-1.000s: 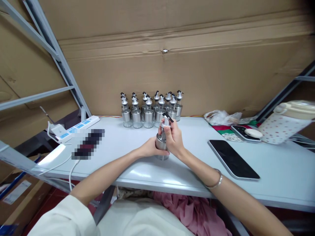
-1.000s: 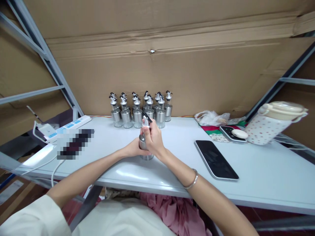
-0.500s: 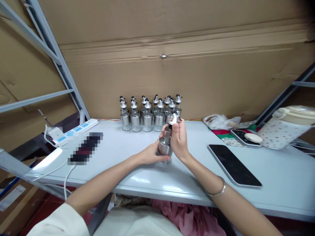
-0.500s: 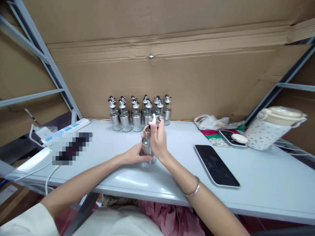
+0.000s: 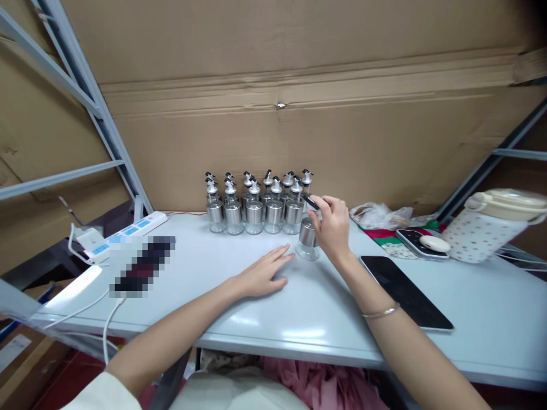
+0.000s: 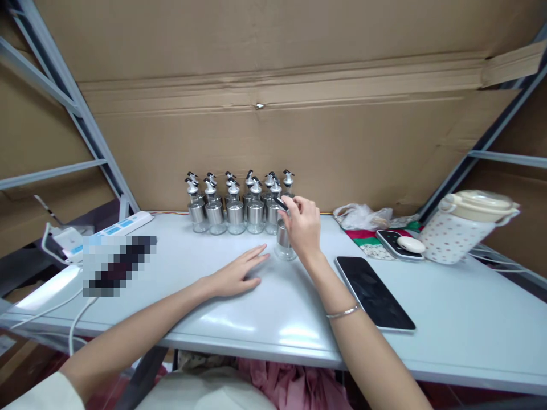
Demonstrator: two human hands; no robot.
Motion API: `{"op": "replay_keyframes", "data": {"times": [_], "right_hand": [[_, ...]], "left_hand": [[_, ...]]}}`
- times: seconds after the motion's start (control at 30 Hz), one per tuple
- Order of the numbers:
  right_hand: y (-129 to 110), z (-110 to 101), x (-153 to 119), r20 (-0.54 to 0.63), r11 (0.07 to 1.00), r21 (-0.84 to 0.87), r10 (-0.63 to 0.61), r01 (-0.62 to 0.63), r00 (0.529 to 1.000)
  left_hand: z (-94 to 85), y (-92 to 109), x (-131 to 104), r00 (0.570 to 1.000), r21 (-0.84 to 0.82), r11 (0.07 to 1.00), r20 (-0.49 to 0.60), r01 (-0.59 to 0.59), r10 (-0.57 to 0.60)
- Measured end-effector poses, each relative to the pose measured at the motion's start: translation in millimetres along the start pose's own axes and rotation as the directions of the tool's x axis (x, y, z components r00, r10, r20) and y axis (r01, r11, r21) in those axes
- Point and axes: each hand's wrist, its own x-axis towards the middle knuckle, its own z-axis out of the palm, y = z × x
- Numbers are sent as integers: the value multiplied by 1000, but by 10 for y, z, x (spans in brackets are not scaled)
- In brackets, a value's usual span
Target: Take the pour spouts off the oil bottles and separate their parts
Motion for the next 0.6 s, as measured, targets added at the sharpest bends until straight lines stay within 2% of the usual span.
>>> {"op": "replay_keyframes", "data": {"times": [0.13,0.27,0.4,0.6], "right_hand": [[87,46,-16,41,999,-31,32,-31,999],[180,94,-54,23,998,32,58,-58,998],[237,139,-96,31,985,101,136,-139,990],[302,176,-122,50,967,120,219,-223,974]], "left_hand": [[25,-34,-1,999,2,1000,-20,-25,26],[21,-70,-6,999,33,998,-13,-44,44],[2,-84,-7,999,46,998,-7,-38,39],[-5,-89,-2,999,36,999,-5,-41,41]]}}
